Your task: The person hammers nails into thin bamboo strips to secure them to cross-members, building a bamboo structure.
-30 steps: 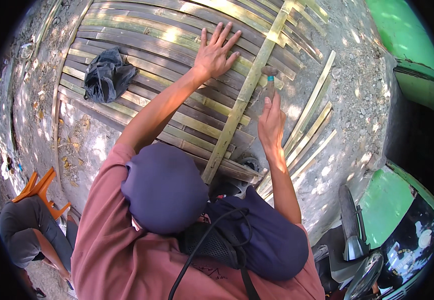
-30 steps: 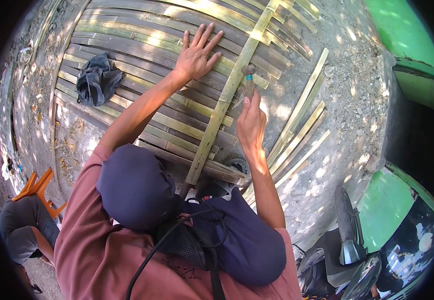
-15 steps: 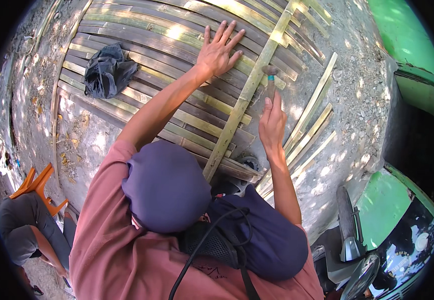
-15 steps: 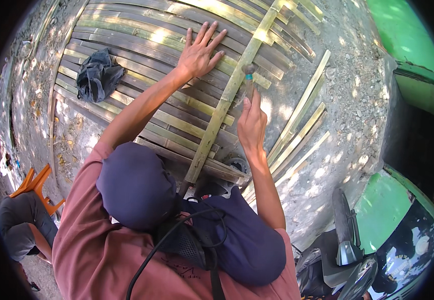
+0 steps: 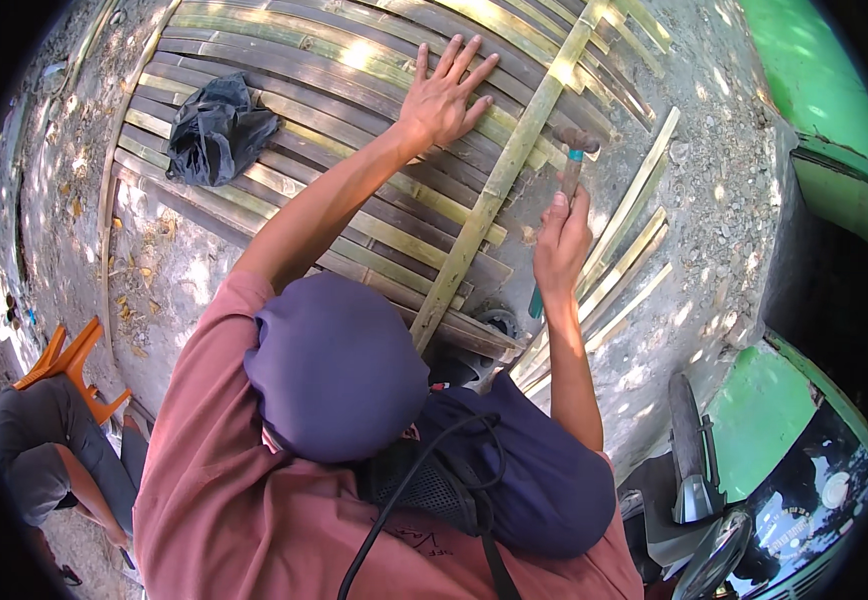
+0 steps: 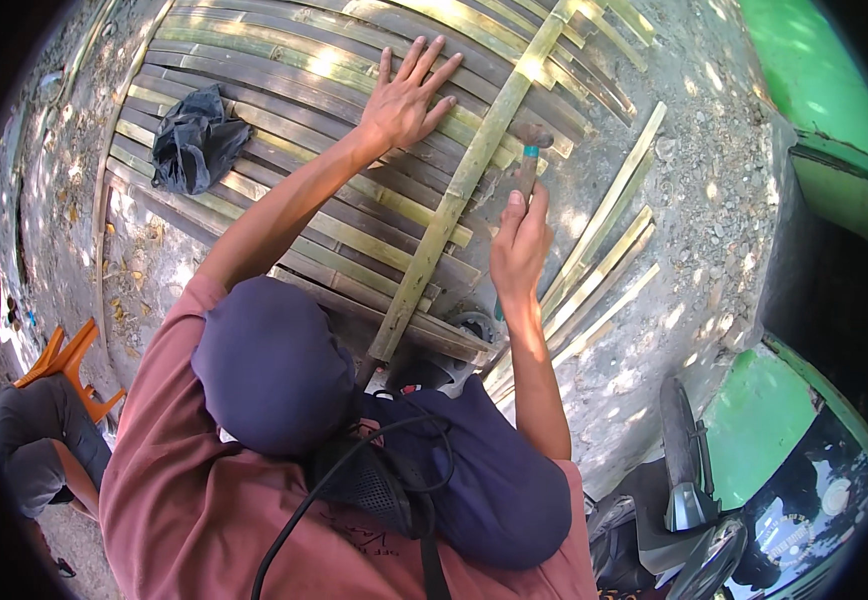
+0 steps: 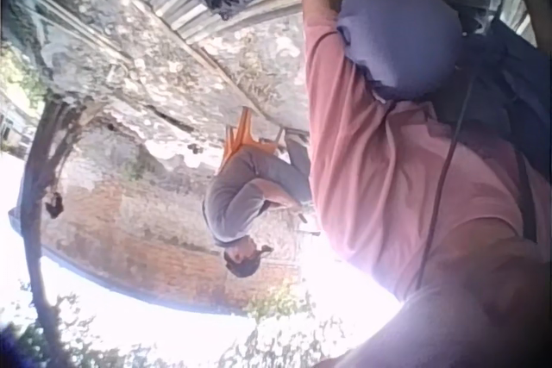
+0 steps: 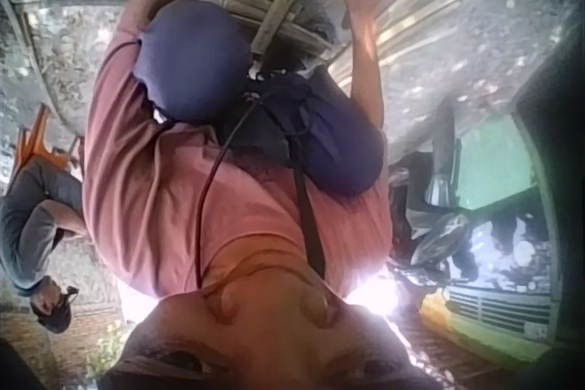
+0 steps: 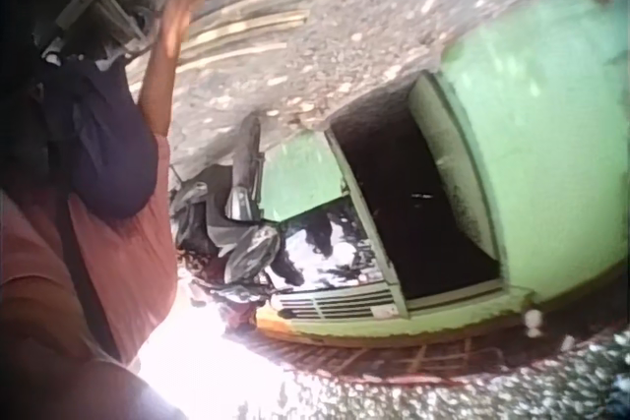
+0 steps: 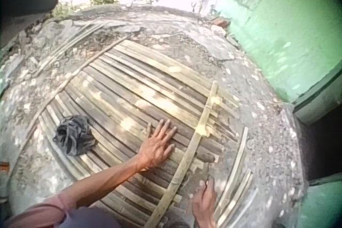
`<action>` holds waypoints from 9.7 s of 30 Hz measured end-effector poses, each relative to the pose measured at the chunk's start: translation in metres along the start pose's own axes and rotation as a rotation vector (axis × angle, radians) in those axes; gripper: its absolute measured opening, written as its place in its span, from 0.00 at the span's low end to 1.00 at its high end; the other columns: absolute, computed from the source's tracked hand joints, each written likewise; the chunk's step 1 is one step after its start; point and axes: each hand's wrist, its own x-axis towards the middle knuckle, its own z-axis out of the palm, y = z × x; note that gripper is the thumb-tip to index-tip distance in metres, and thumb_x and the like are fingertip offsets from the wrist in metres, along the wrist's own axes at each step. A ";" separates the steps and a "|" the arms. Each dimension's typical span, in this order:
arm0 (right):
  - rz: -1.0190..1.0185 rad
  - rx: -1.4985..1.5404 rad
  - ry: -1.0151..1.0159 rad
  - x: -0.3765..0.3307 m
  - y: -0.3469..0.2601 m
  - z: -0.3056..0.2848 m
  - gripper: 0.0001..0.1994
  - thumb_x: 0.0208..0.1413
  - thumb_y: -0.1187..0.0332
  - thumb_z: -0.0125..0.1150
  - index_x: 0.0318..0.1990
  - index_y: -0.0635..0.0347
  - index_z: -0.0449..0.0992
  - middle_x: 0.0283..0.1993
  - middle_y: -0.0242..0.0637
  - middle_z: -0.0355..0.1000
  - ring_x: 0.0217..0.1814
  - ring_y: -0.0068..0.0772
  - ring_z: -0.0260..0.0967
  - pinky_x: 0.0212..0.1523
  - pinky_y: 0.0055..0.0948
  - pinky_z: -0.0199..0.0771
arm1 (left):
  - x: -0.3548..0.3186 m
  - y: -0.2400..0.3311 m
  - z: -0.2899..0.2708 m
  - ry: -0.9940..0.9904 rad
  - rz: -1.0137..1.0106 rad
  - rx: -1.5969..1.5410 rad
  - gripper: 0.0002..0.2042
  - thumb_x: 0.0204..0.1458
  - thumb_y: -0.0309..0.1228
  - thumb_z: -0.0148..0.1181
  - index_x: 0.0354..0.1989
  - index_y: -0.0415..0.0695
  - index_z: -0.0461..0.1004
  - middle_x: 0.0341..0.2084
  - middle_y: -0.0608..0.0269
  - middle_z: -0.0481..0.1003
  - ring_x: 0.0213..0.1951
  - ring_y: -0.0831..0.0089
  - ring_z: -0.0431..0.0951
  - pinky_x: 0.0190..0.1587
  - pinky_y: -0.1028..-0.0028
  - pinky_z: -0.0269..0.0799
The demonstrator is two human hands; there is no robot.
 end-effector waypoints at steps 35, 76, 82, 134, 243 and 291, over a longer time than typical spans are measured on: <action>-0.138 -0.282 -0.164 0.004 0.035 -0.001 0.18 0.81 0.65 0.44 0.70 0.61 0.67 0.26 0.46 0.68 0.24 0.43 0.69 0.27 0.43 0.65 | -0.001 0.000 0.000 -0.032 -0.060 0.028 0.34 0.73 0.52 0.47 0.86 0.63 0.51 0.87 0.62 0.44 0.86 0.57 0.42 0.83 0.32 0.34; 0.261 0.131 -0.403 0.054 -0.024 -0.036 0.19 0.82 0.54 0.47 0.66 0.56 0.75 0.25 0.27 0.64 0.20 0.17 0.61 0.20 0.26 0.59 | -0.002 0.000 -0.002 -0.038 -0.064 0.030 0.33 0.74 0.52 0.47 0.86 0.64 0.51 0.87 0.63 0.44 0.86 0.56 0.41 0.83 0.31 0.33; -0.022 -0.120 -0.299 0.113 -0.049 -0.050 0.19 0.81 0.58 0.49 0.67 0.60 0.77 0.27 0.33 0.68 0.24 0.23 0.68 0.27 0.32 0.69 | -0.004 -0.005 0.000 -0.006 -0.053 -0.010 0.33 0.74 0.51 0.47 0.86 0.63 0.52 0.87 0.63 0.44 0.86 0.57 0.42 0.83 0.31 0.33; -0.121 -0.384 -0.324 -0.001 0.050 -0.001 0.12 0.82 0.62 0.48 0.49 0.62 0.65 0.18 0.50 0.64 0.17 0.46 0.67 0.20 0.40 0.58 | -0.003 0.006 0.002 -0.066 -0.041 0.085 0.34 0.74 0.54 0.47 0.86 0.68 0.49 0.87 0.65 0.44 0.86 0.55 0.43 0.82 0.31 0.37; 0.051 -0.135 -0.092 -0.007 0.070 -0.009 0.13 0.79 0.59 0.51 0.54 0.62 0.66 0.27 0.65 0.74 0.34 0.77 0.76 0.33 0.66 0.69 | -0.109 0.037 -0.087 -0.235 0.023 -0.041 0.42 0.65 0.50 0.60 0.86 0.50 0.53 0.86 0.51 0.49 0.86 0.51 0.46 0.83 0.40 0.34; 0.318 -0.077 0.261 -0.179 0.211 -0.060 0.19 0.78 0.54 0.53 0.47 0.65 0.72 0.32 0.58 0.77 0.38 0.70 0.77 0.41 0.62 0.70 | -0.049 0.086 -0.051 -0.477 0.408 -0.075 0.38 0.75 0.56 0.45 0.86 0.48 0.48 0.84 0.56 0.55 0.84 0.50 0.50 0.85 0.42 0.36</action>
